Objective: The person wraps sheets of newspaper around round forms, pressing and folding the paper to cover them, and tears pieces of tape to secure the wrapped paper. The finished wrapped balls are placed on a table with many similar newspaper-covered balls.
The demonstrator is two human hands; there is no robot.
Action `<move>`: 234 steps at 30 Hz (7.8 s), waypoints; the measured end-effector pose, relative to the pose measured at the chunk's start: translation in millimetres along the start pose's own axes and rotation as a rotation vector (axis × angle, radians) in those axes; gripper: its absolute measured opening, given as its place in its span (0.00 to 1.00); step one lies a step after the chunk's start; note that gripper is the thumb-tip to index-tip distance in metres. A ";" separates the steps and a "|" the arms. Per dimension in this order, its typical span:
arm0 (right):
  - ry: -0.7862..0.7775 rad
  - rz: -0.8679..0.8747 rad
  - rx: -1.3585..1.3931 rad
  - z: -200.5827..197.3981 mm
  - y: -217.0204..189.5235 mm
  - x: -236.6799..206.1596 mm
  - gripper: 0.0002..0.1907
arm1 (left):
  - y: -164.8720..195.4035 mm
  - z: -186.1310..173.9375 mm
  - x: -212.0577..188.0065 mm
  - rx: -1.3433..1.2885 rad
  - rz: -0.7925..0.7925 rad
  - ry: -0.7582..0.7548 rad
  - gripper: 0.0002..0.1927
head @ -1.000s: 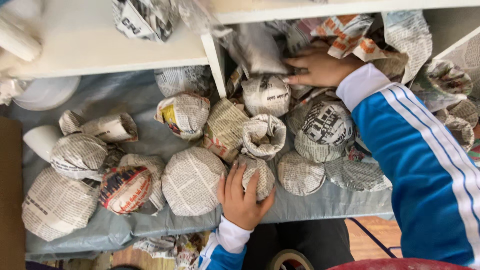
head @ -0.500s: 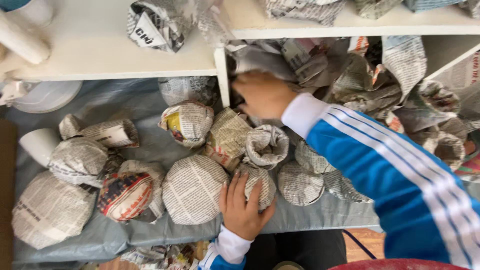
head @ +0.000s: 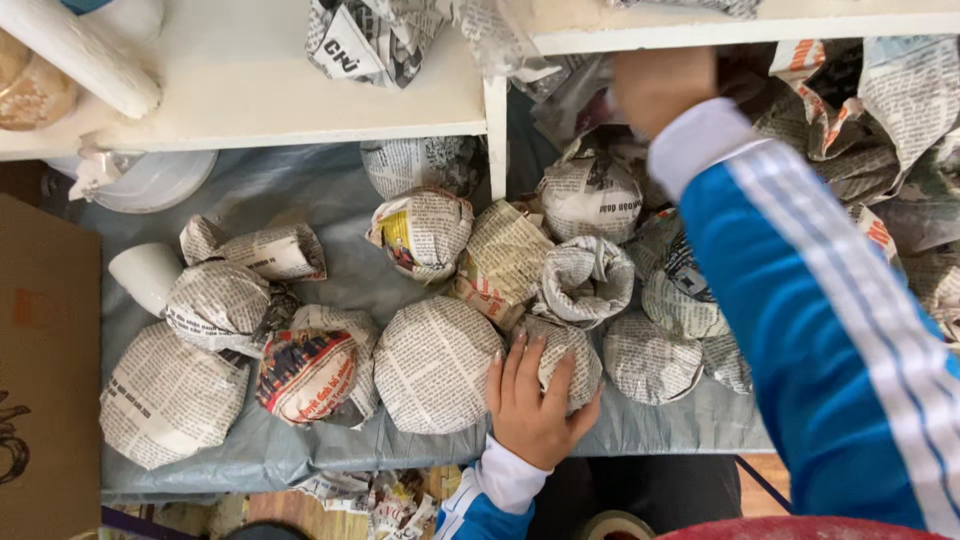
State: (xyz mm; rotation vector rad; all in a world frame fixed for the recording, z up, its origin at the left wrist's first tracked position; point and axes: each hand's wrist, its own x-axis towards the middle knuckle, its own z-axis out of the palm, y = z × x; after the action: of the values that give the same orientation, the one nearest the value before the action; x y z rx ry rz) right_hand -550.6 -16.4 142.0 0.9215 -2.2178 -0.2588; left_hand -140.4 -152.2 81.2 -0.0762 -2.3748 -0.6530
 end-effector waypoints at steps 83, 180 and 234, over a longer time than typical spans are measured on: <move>-0.340 0.940 1.314 -169.0 -11.6 -89.0 0.23 | 24.5 -15.7 -3.0 -0.023 0.052 0.056 0.28; 0.000 0.115 0.561 -183.5 -15.1 -61.9 0.22 | 26.8 -10.6 -18.4 0.010 0.069 0.039 0.28; -0.026 1.577 1.542 -88.2 137.4 -116.2 0.14 | 25.9 -15.4 -12.8 -0.025 0.062 0.044 0.29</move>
State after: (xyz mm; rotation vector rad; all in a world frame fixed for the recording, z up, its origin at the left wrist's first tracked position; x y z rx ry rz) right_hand -507.6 169.9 202.0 -0.5252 -2.1496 2.2518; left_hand -115.7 -135.5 94.7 -0.1442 -2.3124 -0.6488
